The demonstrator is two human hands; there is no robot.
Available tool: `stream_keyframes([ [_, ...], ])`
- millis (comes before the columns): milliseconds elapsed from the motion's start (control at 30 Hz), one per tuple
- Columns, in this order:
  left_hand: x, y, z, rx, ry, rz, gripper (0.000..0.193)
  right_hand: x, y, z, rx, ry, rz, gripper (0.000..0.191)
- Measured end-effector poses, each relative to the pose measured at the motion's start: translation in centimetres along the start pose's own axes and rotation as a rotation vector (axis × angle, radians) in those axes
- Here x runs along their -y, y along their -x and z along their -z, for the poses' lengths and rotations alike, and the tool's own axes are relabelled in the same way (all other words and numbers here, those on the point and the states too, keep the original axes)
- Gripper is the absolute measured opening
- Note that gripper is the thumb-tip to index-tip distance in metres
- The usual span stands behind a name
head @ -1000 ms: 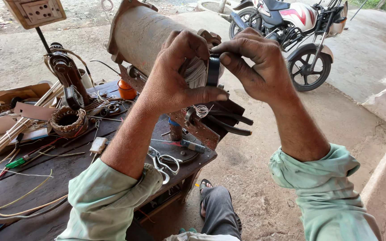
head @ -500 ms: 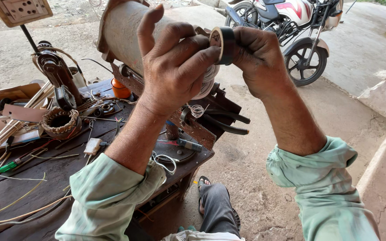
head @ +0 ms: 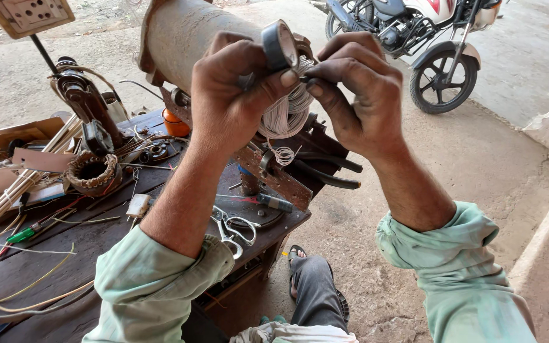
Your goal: The person strips a short wire, then wraps a coil on a cylindrical core with black electrical tape, repeatedly adjusting and securing the tape. The person uses scissors to cut the tape and continues wrapping the coil.
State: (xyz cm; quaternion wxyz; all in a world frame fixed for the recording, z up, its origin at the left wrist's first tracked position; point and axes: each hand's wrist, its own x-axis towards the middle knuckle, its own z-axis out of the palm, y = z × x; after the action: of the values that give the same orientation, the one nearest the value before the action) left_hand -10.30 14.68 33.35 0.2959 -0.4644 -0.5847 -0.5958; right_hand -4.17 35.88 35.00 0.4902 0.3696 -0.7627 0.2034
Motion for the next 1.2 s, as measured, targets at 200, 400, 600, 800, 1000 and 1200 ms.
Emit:
stream_keyframes([
  [200, -0.4, -1.5, 0.4, 0.1, 0.451, 0.198, 0.018, 0.7, -0.6, -0.1, 0.007, 0.175, 0.172, 0.017],
  [400, -1.0, -1.6, 0.6, 0.133, 0.203, 0.098, 0.008, 0.9, -1.2, 0.6, 0.049, 0.232, 0.182, 0.018],
  [600, -0.1, -1.3, 2.2, 0.291, -0.192, -0.214, 0.037, 0.2, -2.7, 1.3, 0.101, 0.115, 0.167, 0.013],
  [800, -0.1, -0.6, 1.4, 0.238, -0.317, -0.249, 0.035, 0.8, -2.7, 0.9, 0.084, 0.015, 0.099, 0.01],
  [1000, -0.8, 1.0, 0.5, 0.1, 0.068, -0.114, 0.069, 0.7, -2.1, 1.3, 0.126, 0.093, 0.041, 0.015],
  [1200, -1.0, -0.2, 0.1, 0.076, 0.036, -0.031, 0.065, 1.1, -1.7, 1.0, 0.117, 0.173, 0.15, 0.019],
])
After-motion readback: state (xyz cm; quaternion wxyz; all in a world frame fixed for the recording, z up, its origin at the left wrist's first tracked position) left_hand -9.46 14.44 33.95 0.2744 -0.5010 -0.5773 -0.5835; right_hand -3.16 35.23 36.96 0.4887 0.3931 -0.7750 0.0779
